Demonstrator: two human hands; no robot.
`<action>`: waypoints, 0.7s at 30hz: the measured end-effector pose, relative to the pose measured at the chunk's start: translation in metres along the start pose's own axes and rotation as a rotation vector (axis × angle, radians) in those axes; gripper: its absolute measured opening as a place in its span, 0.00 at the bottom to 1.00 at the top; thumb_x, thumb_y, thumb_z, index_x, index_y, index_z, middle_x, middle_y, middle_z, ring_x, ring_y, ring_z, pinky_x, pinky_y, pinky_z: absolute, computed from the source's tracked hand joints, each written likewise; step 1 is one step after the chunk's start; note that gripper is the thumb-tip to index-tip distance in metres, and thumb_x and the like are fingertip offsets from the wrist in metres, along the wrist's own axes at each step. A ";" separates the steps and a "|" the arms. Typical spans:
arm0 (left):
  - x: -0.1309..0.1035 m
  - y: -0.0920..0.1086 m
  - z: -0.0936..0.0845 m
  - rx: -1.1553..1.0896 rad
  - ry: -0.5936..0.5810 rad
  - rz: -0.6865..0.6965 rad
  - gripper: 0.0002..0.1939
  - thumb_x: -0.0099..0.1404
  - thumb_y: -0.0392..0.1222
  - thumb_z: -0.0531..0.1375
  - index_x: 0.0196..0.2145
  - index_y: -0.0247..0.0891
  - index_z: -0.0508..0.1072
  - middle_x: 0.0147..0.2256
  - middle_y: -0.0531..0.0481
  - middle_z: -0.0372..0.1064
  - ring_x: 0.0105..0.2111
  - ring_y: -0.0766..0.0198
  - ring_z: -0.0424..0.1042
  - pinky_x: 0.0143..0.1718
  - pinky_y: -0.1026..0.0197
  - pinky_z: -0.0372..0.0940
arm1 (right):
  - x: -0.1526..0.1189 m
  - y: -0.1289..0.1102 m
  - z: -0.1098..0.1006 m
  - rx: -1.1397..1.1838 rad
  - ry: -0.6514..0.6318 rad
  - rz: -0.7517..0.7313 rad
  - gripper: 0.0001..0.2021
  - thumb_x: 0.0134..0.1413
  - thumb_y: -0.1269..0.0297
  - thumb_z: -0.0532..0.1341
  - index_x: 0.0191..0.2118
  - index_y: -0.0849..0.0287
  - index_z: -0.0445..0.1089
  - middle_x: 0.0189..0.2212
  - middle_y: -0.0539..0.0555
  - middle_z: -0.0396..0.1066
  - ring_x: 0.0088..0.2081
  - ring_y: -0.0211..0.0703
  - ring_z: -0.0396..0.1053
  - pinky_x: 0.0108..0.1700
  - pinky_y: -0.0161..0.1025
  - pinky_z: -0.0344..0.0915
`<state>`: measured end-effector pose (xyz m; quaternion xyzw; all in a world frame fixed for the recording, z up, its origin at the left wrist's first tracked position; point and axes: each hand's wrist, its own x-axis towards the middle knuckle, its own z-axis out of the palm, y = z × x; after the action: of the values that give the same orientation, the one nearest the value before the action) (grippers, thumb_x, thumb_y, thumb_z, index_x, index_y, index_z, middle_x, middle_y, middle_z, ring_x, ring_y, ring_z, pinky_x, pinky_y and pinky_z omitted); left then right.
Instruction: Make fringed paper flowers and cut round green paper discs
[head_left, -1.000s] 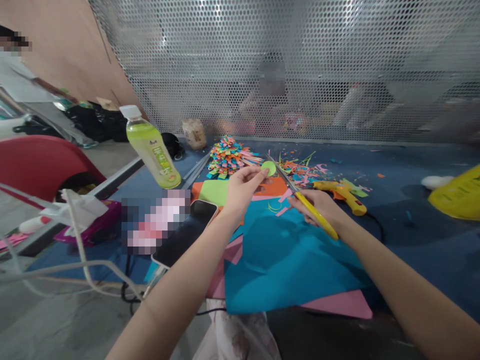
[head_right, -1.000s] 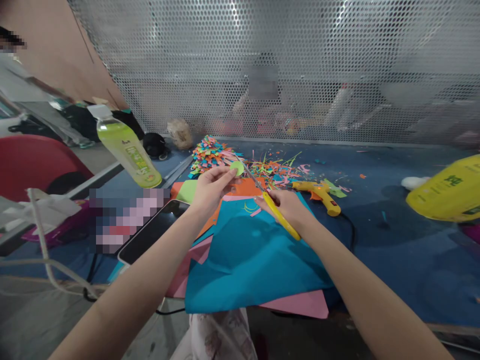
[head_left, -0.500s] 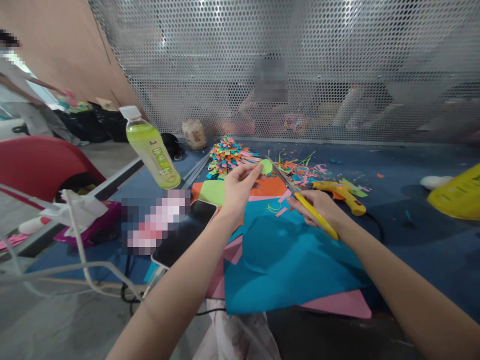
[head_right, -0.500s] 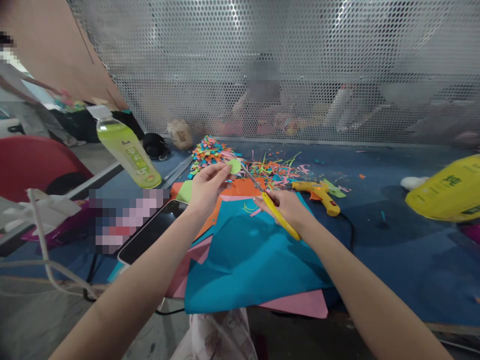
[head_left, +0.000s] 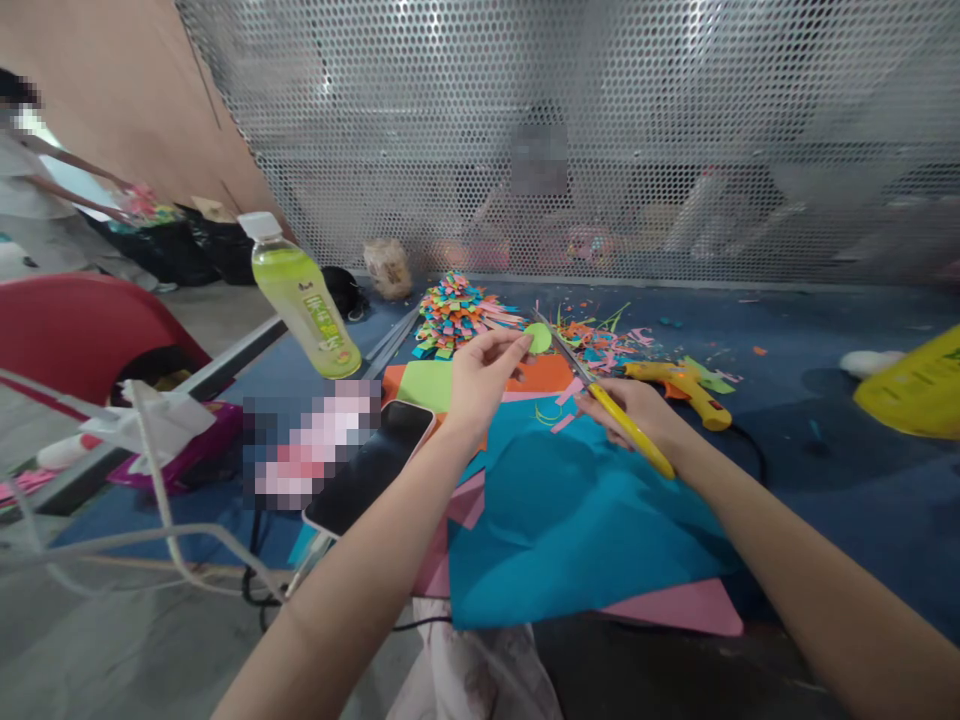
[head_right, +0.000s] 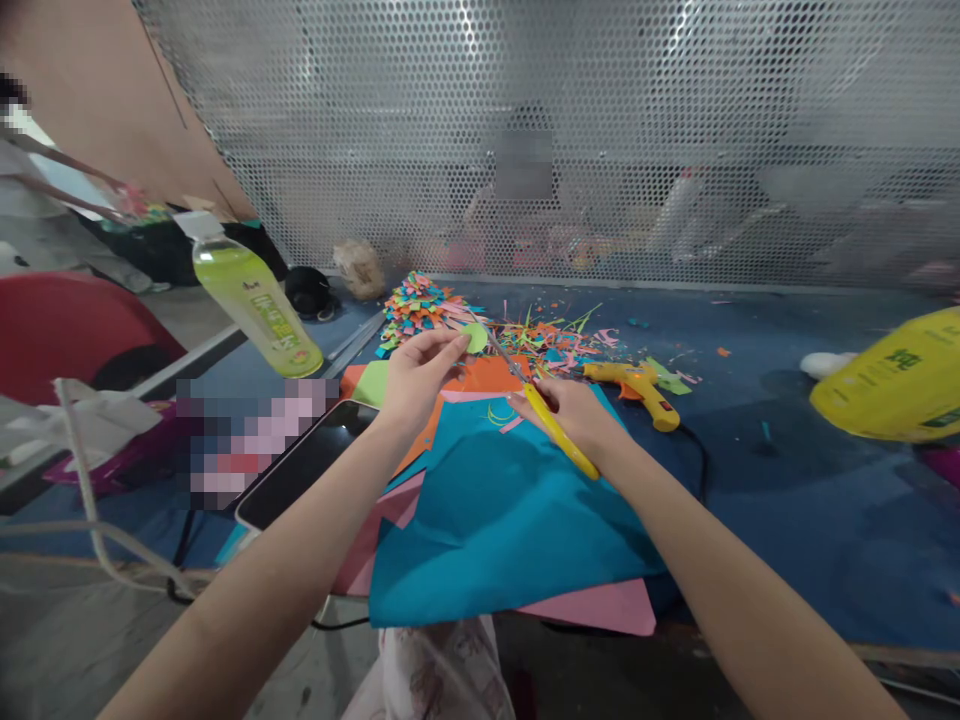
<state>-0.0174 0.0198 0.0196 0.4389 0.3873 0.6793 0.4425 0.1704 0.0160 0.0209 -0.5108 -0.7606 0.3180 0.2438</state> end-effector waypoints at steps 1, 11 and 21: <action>0.000 0.000 0.000 -0.004 0.002 0.001 0.11 0.50 0.45 0.67 0.28 0.37 0.74 0.24 0.50 0.72 0.24 0.67 0.71 0.22 0.66 0.64 | 0.000 0.000 0.000 -0.009 0.001 0.003 0.23 0.47 0.40 0.57 0.24 0.58 0.65 0.14 0.45 0.52 0.17 0.34 0.53 0.20 0.35 0.47; 0.003 -0.001 -0.002 -0.016 0.064 0.020 0.10 0.50 0.45 0.67 0.28 0.37 0.75 0.24 0.52 0.71 0.24 0.69 0.70 0.22 0.68 0.64 | 0.000 -0.001 0.001 0.016 -0.019 0.013 0.24 0.45 0.39 0.57 0.22 0.58 0.62 0.13 0.45 0.51 0.16 0.34 0.53 0.20 0.35 0.46; 0.002 0.000 -0.003 0.003 0.063 0.050 0.09 0.51 0.44 0.66 0.28 0.37 0.75 0.24 0.52 0.71 0.23 0.70 0.69 0.22 0.68 0.64 | 0.000 -0.001 0.001 0.021 -0.018 0.009 0.23 0.44 0.39 0.58 0.22 0.57 0.60 0.13 0.45 0.51 0.17 0.35 0.53 0.21 0.35 0.48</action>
<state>-0.0205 0.0214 0.0190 0.4275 0.3913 0.7029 0.4123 0.1689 0.0152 0.0211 -0.5086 -0.7573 0.3316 0.2406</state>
